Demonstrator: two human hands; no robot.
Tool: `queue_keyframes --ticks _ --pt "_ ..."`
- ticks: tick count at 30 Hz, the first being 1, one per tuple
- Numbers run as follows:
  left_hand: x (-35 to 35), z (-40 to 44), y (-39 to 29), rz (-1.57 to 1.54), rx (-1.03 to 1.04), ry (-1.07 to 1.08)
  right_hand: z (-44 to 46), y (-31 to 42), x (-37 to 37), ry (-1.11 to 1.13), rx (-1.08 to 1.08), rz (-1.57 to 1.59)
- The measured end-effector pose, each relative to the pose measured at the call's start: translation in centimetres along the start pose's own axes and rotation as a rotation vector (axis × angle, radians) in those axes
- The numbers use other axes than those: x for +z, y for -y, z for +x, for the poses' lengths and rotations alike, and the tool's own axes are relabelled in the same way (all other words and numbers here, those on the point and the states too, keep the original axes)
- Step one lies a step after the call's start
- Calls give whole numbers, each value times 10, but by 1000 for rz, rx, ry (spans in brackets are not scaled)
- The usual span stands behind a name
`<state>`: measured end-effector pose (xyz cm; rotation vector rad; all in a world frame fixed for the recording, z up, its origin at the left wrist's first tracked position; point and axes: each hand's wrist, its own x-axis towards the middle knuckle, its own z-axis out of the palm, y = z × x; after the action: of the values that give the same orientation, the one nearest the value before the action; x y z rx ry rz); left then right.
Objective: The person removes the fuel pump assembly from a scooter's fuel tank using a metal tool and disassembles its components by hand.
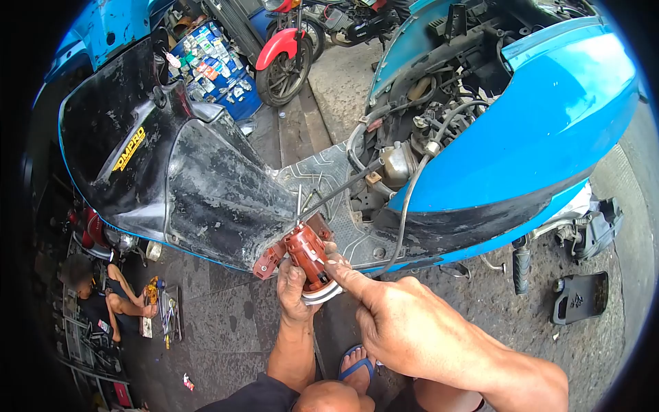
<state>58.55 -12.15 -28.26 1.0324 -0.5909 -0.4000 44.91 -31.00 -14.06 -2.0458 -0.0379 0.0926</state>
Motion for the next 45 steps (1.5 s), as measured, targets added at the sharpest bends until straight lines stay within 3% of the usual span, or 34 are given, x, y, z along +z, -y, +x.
queue_keyframes --ticks 6,9,11,13,16,20,24,25,27,31,37,45 --pt "2 0 7 30 4 11 11 -9 -10 35 -41 -15" --pt "7 0 20 -224 7 -100 9 -2 -10 76 -6 4" --pt "-1 5 27 -460 -2 37 0 -4 0 15 42 96" --pt "-1 9 21 -475 41 41 -9 -20 20 -71 54 110" --pt "-10 11 27 -679 14 37 -9 -52 54 -449 37 301" --pt "-10 17 30 -833 -31 63 11 -57 62 -438 88 438" --pt "-9 18 33 -826 8 -13 54 -56 55 -507 20 491" --pt "-10 19 30 -827 17 -10 67 -57 56 -551 -109 579" --pt "-5 20 23 -695 49 -151 83 -53 53 -554 -122 470" --pt "13 23 14 -707 125 -192 106 -40 44 -584 -235 333" --pt "22 21 22 -483 105 -294 74 -24 49 -641 -249 191" --pt "16 17 39 -419 26 -154 19 -45 81 -537 -83 496"
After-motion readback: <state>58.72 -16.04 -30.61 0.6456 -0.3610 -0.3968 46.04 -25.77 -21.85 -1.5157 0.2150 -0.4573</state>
